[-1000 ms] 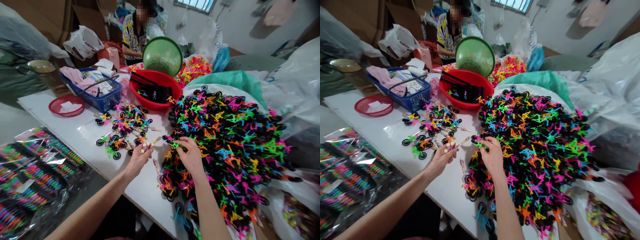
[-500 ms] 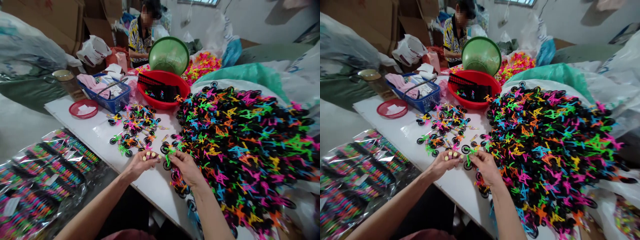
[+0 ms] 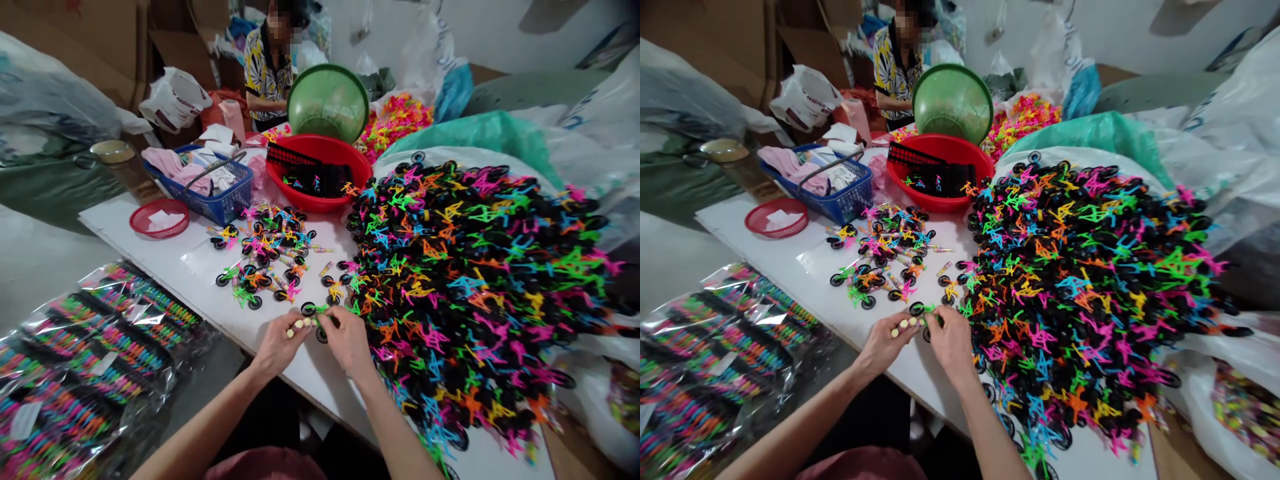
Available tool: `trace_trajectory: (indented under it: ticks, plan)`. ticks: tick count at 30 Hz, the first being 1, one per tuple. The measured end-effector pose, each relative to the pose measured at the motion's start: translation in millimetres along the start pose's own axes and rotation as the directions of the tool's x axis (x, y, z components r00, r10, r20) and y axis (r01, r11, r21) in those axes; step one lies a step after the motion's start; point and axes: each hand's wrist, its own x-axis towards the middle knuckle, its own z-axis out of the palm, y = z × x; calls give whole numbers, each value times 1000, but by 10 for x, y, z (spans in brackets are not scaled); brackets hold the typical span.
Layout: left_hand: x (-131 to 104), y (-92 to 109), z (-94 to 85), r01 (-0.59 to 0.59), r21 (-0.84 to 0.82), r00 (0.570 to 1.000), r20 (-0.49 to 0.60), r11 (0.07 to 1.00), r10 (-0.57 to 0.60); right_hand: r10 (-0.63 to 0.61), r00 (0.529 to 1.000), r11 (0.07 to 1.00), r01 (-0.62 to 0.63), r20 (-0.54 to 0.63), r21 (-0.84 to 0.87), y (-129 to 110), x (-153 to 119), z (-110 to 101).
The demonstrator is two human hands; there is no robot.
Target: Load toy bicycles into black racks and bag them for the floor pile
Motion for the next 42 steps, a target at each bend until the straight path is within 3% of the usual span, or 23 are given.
trace_trajectory:
  ticks: [5, 8, 10, 12, 14, 16, 17, 18, 20, 22, 24, 25, 27, 29, 31, 34, 38, 42]
  plan:
    - [-8, -109, 5, 97, -57, 981, -162, 994, -105, -161, 987, 966, 154, -17, -207, -153, 93, 156]
    - [165, 30, -156, 92, -69, 972, -210, 993, -104, -140, 977, 970, 168, 159, -176, -365, 410, 44]
    - [397, 209, -365, 67, -7, 947, -314, 998, -66, -138, 962, 964, 186, 235, -192, -522, 692, -142]
    - [672, 398, -617, 10, 160, 896, -440, 987, 62, -153, 969, 937, 204, 192, -284, -607, 930, -351]
    - [900, 536, -830, -71, 389, 838, -476, 918, 267, -115, 987, 897, 151, 110, -415, -568, 1043, -490]
    - [1003, 586, -911, -152, 533, 781, -451, 832, 432, -20, 998, 851, 52, 66, -523, -414, 1014, -495]
    - [1000, 577, -885, -177, 538, 769, -447, 824, 457, 29, 998, 819, 6, 52, -574, -315, 960, -445]
    - [964, 548, -816, -188, 485, 786, -447, 854, 427, 67, 997, 781, -29, 37, -624, -215, 894, -370]
    - [820, 452, -589, -146, 217, 900, -375, 965, 221, 92, 996, 700, -67, -2, -711, -55, 764, -198]
    - [638, 338, -332, 3, -142, 987, -162, 990, -26, 66, 997, 664, -68, -33, -745, 20, 680, -84]
    - [481, 243, -143, 130, -380, 991, 29, 916, -129, 46, 997, 736, -72, -57, -673, 13, 645, -84]
    - [422, 209, -89, 154, -433, 988, 72, 888, -136, 41, 997, 808, -68, -60, -585, -11, 635, -121]
    - [346, 170, -55, 161, -453, 985, 129, 877, -114, 26, 999, 944, -39, -45, -326, -75, 604, -230]
    - [314, 160, -76, 146, -445, 982, 171, 884, -76, -18, 1000, 998, 18, 0, -53, -127, 538, -322]
    - [313, 158, -102, 129, -473, 980, 196, 871, -38, -67, 993, 992, 56, 99, 111, -150, 443, -362]
    - [331, 144, -114, 122, -523, 982, 185, 844, -27, -84, 968, 975, 31, 236, 218, -157, 311, -369]
    - [321, 137, -126, 132, -506, 986, 155, 853, -61, -124, 947, 960, 39, 295, 276, -225, 237, -411]
    - [241, 152, -142, 126, -538, 978, 210, 833, -13, -102, 894, 914, -88, 436, 396, -240, 205, -406]
